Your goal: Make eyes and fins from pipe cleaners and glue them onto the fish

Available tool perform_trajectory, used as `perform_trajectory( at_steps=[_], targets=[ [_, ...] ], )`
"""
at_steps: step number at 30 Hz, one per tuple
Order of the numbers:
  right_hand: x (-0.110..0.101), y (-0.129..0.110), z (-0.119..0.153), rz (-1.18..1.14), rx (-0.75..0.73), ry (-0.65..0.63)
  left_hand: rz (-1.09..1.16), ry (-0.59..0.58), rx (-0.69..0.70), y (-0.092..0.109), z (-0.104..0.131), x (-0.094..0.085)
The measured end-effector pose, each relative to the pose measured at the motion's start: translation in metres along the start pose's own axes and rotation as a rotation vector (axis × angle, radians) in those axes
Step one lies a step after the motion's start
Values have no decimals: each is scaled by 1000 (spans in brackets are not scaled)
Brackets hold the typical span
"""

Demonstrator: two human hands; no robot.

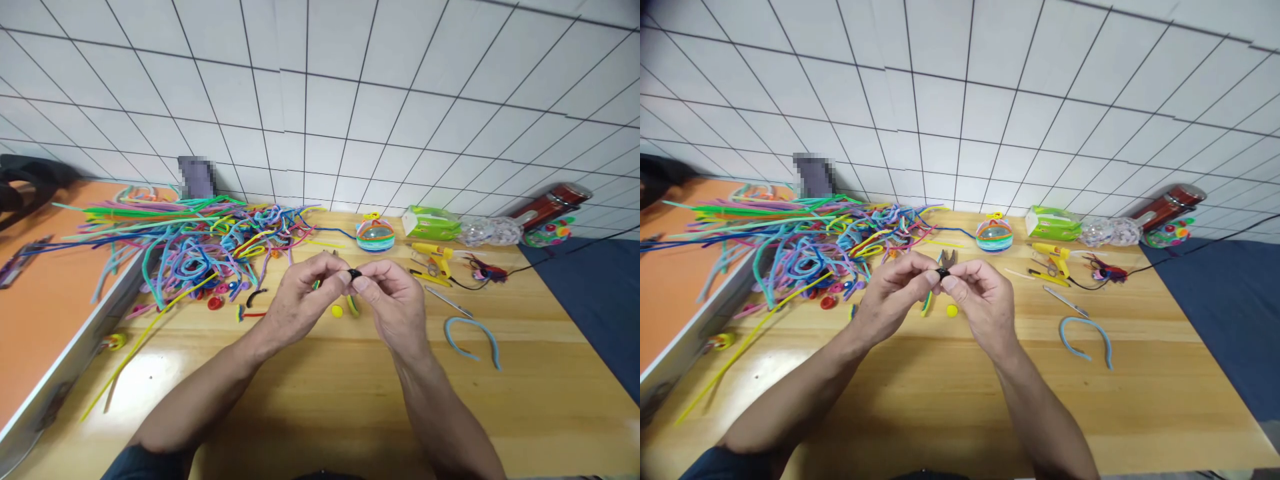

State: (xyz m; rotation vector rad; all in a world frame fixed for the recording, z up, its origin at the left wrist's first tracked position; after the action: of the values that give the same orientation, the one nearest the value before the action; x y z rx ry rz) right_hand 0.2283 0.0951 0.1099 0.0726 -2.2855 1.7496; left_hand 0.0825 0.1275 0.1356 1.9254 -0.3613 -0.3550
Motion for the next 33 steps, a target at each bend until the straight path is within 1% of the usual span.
perform_trajectory(
  at_steps=[6, 15, 25, 33],
  targets=[
    [0, -1, 2, 20, -6, 4, -32, 0, 6, 0, 2, -1],
    [3, -13, 3, 22, -77, -9, -53, -6, 46, 4, 2, -1],
    [4, -14, 4, -5, -80, -31, -37, -9, 72, 8, 1, 0],
    [3, -12, 3, -45, -73, -14, -23, -4, 94, 7, 1, -1]
  ],
)
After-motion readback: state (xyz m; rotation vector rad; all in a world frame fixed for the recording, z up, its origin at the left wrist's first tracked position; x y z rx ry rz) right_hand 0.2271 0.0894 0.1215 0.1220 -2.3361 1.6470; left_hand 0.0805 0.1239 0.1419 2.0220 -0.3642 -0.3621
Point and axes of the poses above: each hand's wrist, its own z-axis away from the middle knuckle, its own x-axis out of the palm, y = z × x, the point moved 9 cm from there along -z, towards the middle knuckle, and after that the axes turned 6 degrees about -z, right-handed, at the moved point
